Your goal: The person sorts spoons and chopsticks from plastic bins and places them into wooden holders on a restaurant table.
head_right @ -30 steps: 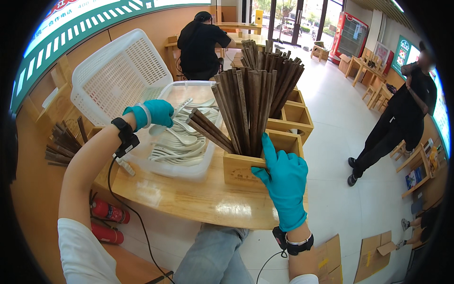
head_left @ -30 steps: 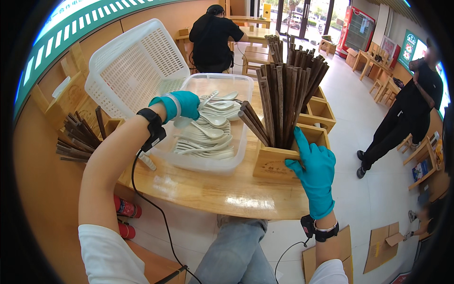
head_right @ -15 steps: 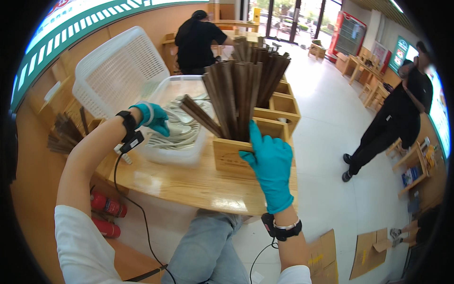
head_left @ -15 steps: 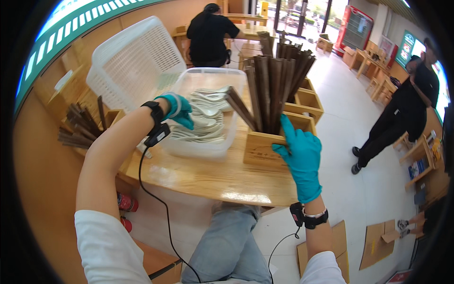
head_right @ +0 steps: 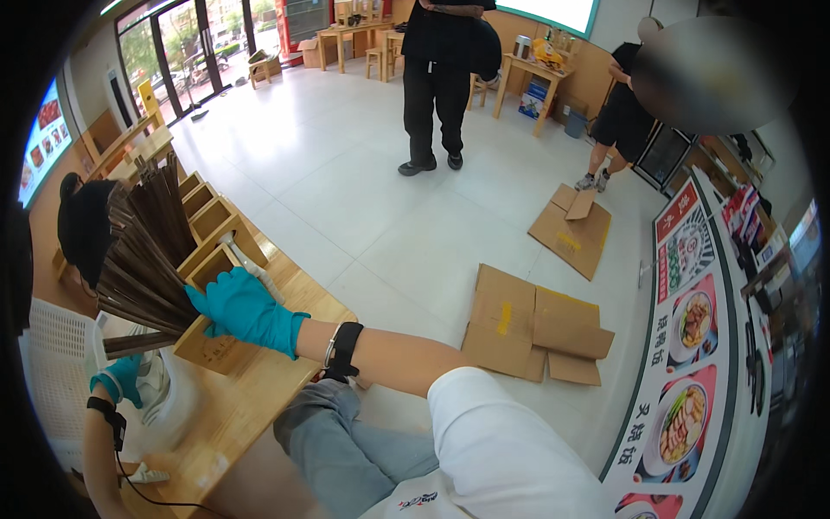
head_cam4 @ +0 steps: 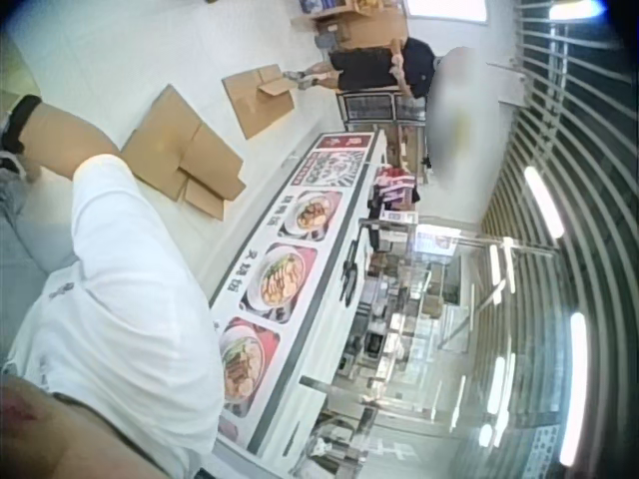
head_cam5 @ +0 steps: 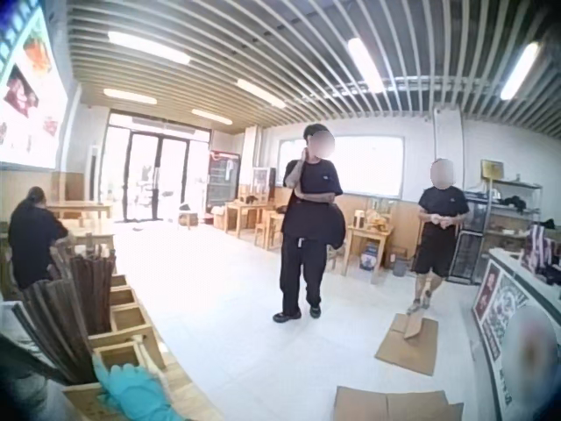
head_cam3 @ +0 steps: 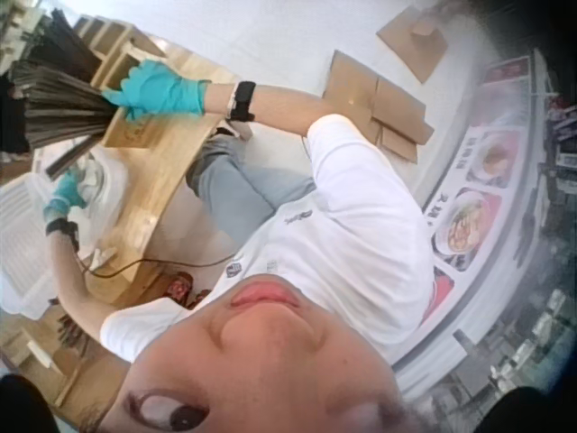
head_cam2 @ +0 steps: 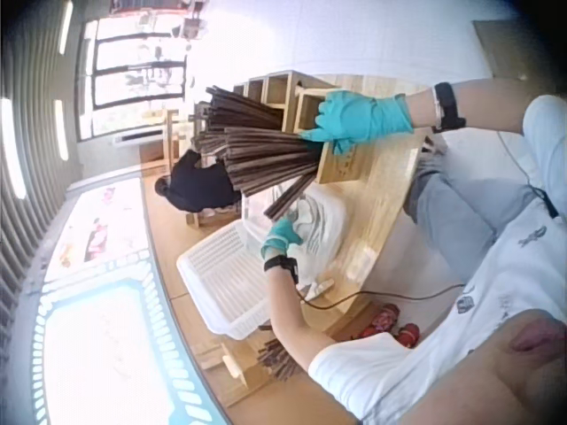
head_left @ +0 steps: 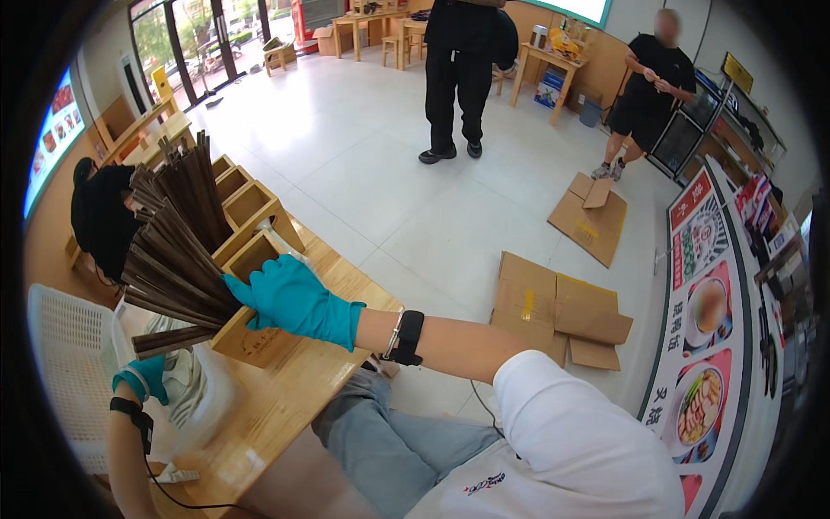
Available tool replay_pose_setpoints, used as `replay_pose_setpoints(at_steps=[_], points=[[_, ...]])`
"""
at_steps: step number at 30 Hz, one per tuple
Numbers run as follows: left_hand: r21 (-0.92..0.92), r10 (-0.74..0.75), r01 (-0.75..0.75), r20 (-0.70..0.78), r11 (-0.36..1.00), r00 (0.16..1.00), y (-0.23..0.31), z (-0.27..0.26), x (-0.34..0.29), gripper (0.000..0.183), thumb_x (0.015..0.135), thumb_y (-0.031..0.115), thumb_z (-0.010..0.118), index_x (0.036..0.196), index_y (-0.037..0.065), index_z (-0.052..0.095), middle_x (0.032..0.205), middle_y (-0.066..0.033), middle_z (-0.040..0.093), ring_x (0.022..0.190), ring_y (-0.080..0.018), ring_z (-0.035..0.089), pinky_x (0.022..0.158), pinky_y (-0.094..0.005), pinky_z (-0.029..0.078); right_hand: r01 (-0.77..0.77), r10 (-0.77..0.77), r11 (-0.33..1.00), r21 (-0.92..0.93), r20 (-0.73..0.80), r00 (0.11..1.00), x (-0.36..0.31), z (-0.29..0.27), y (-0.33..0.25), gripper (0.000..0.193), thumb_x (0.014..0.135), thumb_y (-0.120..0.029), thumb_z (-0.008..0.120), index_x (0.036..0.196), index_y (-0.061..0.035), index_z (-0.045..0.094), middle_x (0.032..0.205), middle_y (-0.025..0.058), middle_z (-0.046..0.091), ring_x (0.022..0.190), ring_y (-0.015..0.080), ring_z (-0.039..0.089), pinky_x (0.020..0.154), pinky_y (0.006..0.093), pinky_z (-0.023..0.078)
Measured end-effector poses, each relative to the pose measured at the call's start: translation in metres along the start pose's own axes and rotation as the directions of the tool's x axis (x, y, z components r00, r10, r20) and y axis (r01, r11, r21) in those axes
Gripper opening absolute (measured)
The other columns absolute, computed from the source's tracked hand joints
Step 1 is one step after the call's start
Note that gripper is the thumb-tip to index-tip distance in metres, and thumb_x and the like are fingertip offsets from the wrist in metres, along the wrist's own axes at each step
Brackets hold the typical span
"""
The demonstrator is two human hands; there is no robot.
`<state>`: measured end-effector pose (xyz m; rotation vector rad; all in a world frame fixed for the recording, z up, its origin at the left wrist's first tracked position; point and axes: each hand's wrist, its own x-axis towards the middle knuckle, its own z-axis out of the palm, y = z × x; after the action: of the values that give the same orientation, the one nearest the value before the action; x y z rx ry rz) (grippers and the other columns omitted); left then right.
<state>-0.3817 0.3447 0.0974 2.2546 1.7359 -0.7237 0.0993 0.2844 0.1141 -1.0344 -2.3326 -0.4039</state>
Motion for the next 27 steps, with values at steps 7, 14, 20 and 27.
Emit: replay_pose_setpoints(at_steps=[7,14,20,27], points=[[0.17,0.028,-0.022,-0.032,0.985,0.999,-0.006,-0.003,-0.001,0.113,0.042,0.039,0.092,0.134,-0.004,0.044,0.123,-0.0229,0.058,0.114,-0.0373,0.057,0.1,-0.0415,0.046,-0.034,0.033,0.999,0.037,0.021,0.999,0.0,-0.004,-0.007,0.079,0.074,-0.052,0.071,0.138,-0.0104,0.049,0.076,0.0049,0.055,0.072,0.0214,0.053,0.065,0.0373,0.041],[-0.021,0.021,-0.021,-0.013,1.0,1.0,-0.016,-0.002,0.005,0.119,0.036,0.042,0.096,0.133,-0.003,0.045,0.13,-0.0238,0.052,0.116,-0.0384,0.055,0.099,-0.0412,0.046,-0.028,0.028,1.0,0.014,0.007,1.0,0.0,-0.003,-0.004,0.082,0.073,-0.052,0.071,0.139,-0.0107,0.048,0.073,0.0038,0.053,0.069,0.0198,0.051,0.064,0.0358,0.04],[0.065,0.168,-0.175,0.095,0.983,0.981,0.003,-0.008,-0.017,0.113,0.047,0.038,0.093,0.143,0.011,0.04,0.143,-0.0221,0.043,0.133,-0.0384,0.04,0.11,-0.042,0.035,-0.012,0.009,0.996,0.091,0.032,0.999,0.009,-0.007,-0.008,0.08,0.074,-0.045,0.073,0.139,-0.0075,0.047,0.074,0.0078,0.057,0.07,0.0247,0.057,0.064,0.0384,0.044],[0.009,0.293,-0.292,-0.052,0.956,0.955,0.012,-0.003,-0.011,0.127,0.053,0.039,0.091,0.148,-0.003,0.019,0.144,-0.0278,0.037,0.131,-0.0407,0.041,0.11,-0.0423,0.035,-0.018,0.016,0.999,0.034,0.066,0.998,0.008,-0.008,-0.007,0.083,0.071,-0.036,0.077,0.142,-0.0107,0.044,0.069,0.0056,0.051,0.065,0.0214,0.053,0.064,0.0382,0.043]])
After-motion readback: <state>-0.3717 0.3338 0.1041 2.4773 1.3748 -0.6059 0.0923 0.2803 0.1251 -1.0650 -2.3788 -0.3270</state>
